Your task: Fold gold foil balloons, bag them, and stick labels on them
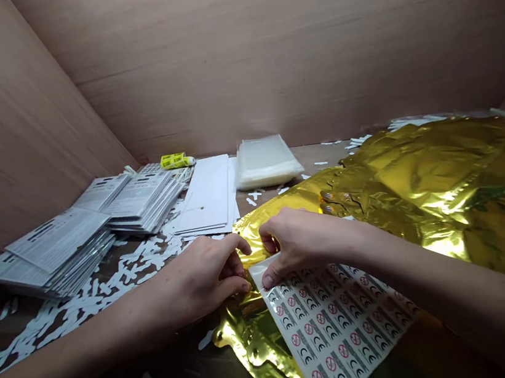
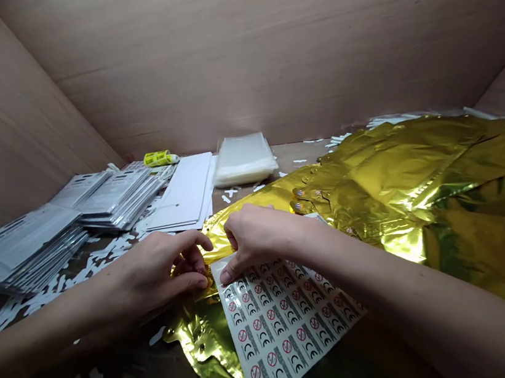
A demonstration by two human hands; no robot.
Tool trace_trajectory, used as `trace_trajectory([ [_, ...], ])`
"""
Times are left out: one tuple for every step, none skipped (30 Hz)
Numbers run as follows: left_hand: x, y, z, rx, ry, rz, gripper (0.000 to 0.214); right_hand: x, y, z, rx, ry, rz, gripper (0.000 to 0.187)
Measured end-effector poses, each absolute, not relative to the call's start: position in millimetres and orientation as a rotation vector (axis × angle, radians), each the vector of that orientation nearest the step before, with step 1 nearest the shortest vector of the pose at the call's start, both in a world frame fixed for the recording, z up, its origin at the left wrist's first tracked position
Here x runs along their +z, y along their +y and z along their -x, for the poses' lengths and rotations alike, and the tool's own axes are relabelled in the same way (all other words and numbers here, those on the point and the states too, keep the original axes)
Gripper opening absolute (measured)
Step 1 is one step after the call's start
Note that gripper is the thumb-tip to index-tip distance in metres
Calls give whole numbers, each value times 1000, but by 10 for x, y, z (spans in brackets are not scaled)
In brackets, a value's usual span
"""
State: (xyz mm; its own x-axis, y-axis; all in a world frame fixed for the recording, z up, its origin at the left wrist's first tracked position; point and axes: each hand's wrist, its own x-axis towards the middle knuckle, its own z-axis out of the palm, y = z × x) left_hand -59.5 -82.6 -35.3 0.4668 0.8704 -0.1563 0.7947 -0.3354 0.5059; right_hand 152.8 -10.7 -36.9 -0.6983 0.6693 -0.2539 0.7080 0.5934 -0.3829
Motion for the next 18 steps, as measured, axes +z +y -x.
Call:
trace_trajectory([
  [-328,-806,575,159,1385,-2200,33,-367,-111,-1527,-712,2726,-1183,58],
  [-301,-785,554,123,1388,-2206,38,-368,-113,-1526,-708,2724,-1186,58],
  [-275,-765,531,88,1394,-2208,44,-369,-113,-1525,-701,2726,-1185,58],
  [-252,-746,510,55,1403,-2207,49,-370,-114,-1524,-687,2735,-1181,60],
  [-232,-730,489,30,1415,-2201,53,-368,-113,-1524,-671,2745,-1176,61],
  [-216,-717,470,13,1427,-2192,55,-364,-114,-1524,-655,2755,-1170,63],
  [-204,-707,453,4,1440,-2177,56,-358,-116,-1524,-646,2763,-1162,63],
  [-194,-700,438,-1,1455,-2155,57,-347,-120,-1524,-641,2766,-1157,63],
  [-187,-693,426,-5,1471,-2127,57,-335,-125,-1524,-636,2763,-1156,63],
  [-181,-687,417,-9,1482,-2095,57,-321,-131,-1524,-629,2759,-1158,63],
  [-178,-677,411,-13,1493,-2062,59,-307,-138,-1522,-623,2753,-1160,63],
  [-178,-661,411,-12,1508,-2040,62,-296,-144,-1521,-621,2744,-1160,64],
  [-183,-638,416,1,1521,-2038,66,-288,-148,-1520,-624,2734,-1158,65],
  [-192,-605,426,15,1529,-2050,69,-285,-150,-1519,-632,2726,-1155,65],
  [-207,-563,441,29,1533,-2063,71,-288,-149,-1519,-643,2721,-1149,65],
  [-225,-513,461,35,1528,-2066,73,-296,-145,-1520,-647,2721,-1146,65],
  [-246,-456,484,25,1512,-2053,73,-307,-139,-1521,-644,2722,-1144,65],
  [-267,-396,508,-1,1487,-2016,72,-318,-132,-1522,-634,2726,-1149,65],
])
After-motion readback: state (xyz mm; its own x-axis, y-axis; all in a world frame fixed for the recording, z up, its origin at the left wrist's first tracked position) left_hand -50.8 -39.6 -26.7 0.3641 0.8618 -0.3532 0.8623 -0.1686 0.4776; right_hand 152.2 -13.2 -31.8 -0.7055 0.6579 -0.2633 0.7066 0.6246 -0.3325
